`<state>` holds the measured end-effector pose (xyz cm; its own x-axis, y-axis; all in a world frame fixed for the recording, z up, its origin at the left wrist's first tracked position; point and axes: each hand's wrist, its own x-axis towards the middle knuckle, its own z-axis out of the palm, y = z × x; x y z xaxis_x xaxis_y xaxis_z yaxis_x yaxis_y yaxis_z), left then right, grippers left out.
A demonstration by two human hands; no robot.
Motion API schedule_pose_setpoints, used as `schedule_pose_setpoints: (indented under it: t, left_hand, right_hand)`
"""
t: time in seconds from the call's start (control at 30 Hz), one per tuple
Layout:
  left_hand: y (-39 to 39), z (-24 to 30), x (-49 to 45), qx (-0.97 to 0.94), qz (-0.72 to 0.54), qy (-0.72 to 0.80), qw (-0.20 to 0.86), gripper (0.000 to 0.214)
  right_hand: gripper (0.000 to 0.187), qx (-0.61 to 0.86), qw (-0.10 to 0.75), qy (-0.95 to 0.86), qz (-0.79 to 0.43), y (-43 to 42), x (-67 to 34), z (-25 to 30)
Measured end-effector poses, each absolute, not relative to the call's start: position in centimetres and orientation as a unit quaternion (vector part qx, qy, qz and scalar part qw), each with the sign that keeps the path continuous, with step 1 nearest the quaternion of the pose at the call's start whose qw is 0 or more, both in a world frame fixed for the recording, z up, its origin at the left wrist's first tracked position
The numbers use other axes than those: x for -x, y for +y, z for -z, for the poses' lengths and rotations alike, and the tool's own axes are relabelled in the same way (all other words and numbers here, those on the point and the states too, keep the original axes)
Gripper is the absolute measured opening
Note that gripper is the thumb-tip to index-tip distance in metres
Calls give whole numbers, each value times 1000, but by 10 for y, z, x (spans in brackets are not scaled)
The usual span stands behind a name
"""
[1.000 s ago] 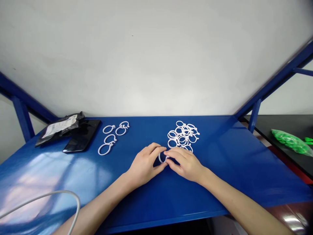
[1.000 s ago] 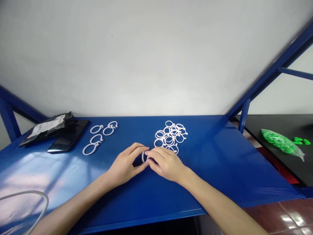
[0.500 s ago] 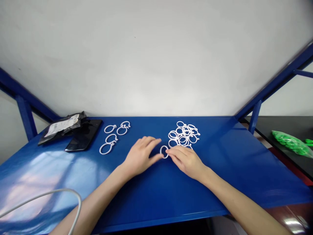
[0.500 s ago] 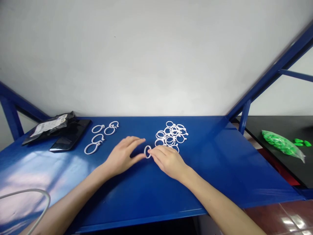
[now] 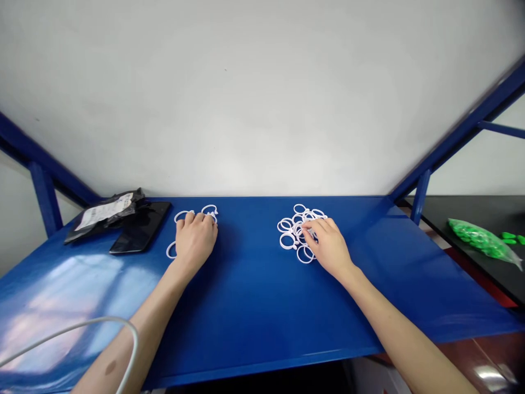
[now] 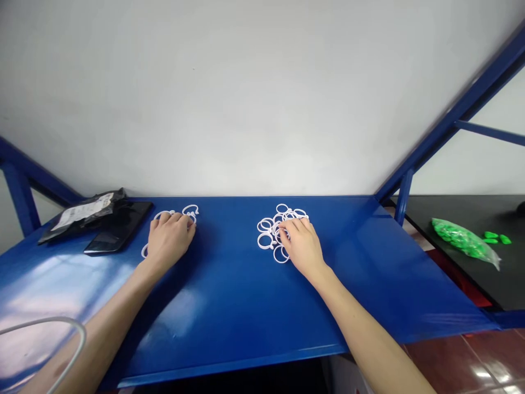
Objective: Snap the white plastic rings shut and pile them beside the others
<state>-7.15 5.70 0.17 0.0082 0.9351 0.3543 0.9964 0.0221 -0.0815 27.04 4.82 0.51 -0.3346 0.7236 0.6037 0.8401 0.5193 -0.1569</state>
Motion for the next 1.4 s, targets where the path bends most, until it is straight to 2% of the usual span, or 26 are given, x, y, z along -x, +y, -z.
schedule_pose_setpoints:
  t: [0.17,0.37,0.57,0.77,1.03,1.2,1.3,1.4]
  left_hand:
    - [38,-11,39,792,239,-554,91,16]
    - [10,-13,0,888,328,-323,21,13]
    - [5,-8,-5,893,349,-284,-19,9]
    - [7,-5,-1,899,347,-262,-53,10]
    - [5,-8,-4,891,361,-274,-36,11]
    - [36,-5,31,799,347,-480,106,21]
    - [59,5,62,736,271,-603,143,31]
    - [69,14,81,711,191,-660,152,39]
  right_hand:
    - [12,472,340,-806,107,39,-259,-8]
    - [32,358,361,-859,-53,20,-238,-7]
    - [24,374,374,-835,-152,19,-238,-6]
    - [25,330,382,-844,-183,16,-237,-12]
    - [16,306,393,-852,-160,18,-237,-8]
    - [13,300,369,-869,-138,15,-235,-6]
    - [15,291,366,-875,-125,14,-233,-3]
    - [18,296,380,-869,-116,16,-234,-3]
